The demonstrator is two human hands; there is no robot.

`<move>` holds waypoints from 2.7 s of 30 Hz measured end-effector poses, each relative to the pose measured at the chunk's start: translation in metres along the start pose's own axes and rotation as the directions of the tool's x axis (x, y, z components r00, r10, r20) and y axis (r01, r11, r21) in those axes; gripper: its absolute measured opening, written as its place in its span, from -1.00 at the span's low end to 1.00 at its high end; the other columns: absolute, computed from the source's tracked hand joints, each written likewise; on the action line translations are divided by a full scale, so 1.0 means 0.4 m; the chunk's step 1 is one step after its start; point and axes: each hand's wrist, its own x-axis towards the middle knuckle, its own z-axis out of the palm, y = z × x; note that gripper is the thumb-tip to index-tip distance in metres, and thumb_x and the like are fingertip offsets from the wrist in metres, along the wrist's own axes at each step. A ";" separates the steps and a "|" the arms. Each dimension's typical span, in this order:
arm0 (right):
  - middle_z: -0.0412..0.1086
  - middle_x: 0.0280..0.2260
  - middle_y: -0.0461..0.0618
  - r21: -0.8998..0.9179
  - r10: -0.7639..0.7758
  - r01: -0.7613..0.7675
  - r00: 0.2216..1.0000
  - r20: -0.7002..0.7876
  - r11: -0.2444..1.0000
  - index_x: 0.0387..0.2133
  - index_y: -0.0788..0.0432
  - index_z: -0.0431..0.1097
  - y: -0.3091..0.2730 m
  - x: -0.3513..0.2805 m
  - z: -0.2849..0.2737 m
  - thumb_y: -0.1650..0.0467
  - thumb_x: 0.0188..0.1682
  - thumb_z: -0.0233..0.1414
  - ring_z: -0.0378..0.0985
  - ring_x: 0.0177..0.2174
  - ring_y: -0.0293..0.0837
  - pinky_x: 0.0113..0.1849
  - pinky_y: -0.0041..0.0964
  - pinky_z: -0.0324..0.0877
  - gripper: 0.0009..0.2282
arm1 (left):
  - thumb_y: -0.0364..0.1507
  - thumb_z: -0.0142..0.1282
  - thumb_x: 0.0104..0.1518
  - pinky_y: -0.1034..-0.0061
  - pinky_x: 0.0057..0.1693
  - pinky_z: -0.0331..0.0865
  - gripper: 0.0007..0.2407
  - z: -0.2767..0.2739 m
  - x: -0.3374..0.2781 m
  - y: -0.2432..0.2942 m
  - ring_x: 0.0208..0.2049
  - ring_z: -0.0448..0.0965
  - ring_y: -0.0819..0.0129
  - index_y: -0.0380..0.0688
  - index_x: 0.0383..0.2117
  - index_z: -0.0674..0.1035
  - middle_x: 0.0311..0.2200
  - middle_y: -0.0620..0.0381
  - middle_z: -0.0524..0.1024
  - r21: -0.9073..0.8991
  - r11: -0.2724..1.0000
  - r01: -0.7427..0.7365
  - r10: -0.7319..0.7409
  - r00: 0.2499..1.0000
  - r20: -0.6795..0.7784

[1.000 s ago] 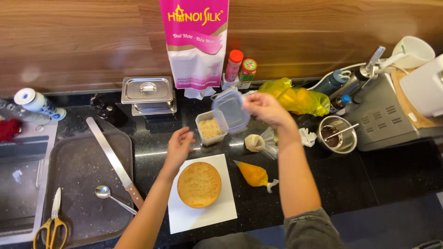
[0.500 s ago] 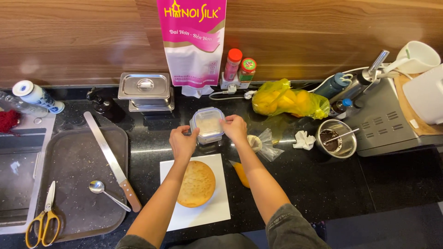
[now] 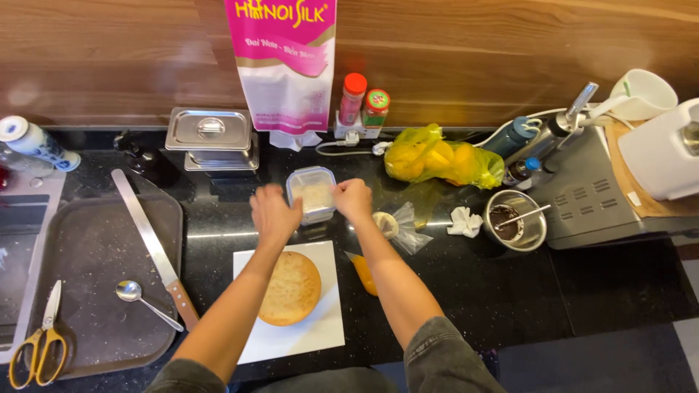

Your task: Washing and rinsing bakery tools and a tray in a sink.

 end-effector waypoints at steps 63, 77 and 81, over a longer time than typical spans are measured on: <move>0.28 0.15 -0.01 -0.248 -0.257 0.271 0.963 0.085 0.930 -0.03 -0.14 0.46 0.292 -0.148 -0.198 0.24 -0.49 0.47 0.18 0.15 0.15 0.09 0.19 0.12 -0.36 | -0.46 0.02 0.18 -0.03 0.02 0.52 -0.54 -0.176 -0.275 -0.007 0.11 0.47 0.09 0.19 0.16 0.11 0.09 0.07 0.34 -0.846 0.295 0.444 0.020 0.882 0.470; 0.45 -0.37 0.00 -0.494 -0.277 0.085 0.903 -0.330 0.865 -0.19 -0.04 0.47 0.449 -0.368 -0.235 0.05 -0.33 0.33 0.44 -0.18 0.11 -0.14 0.16 0.24 -0.52 | -0.52 0.32 0.06 0.22 0.11 0.42 -0.48 0.394 -0.033 0.066 -0.01 0.55 -0.06 -0.20 0.09 0.24 -0.01 -0.22 0.47 -0.450 0.864 -0.226 0.245 0.969 -0.018; 0.52 -0.38 0.10 -0.493 -0.235 0.095 0.944 -0.231 0.865 -0.22 0.06 0.47 0.427 -0.436 -0.284 0.02 -0.25 0.30 0.54 -0.31 0.18 -0.15 0.13 0.33 -0.52 | -0.50 0.18 0.14 0.38 -0.06 0.52 -0.51 0.057 -0.219 0.063 -0.16 0.58 0.23 -0.13 0.17 0.20 0.01 -0.05 0.46 -0.831 0.546 0.106 0.260 0.922 0.288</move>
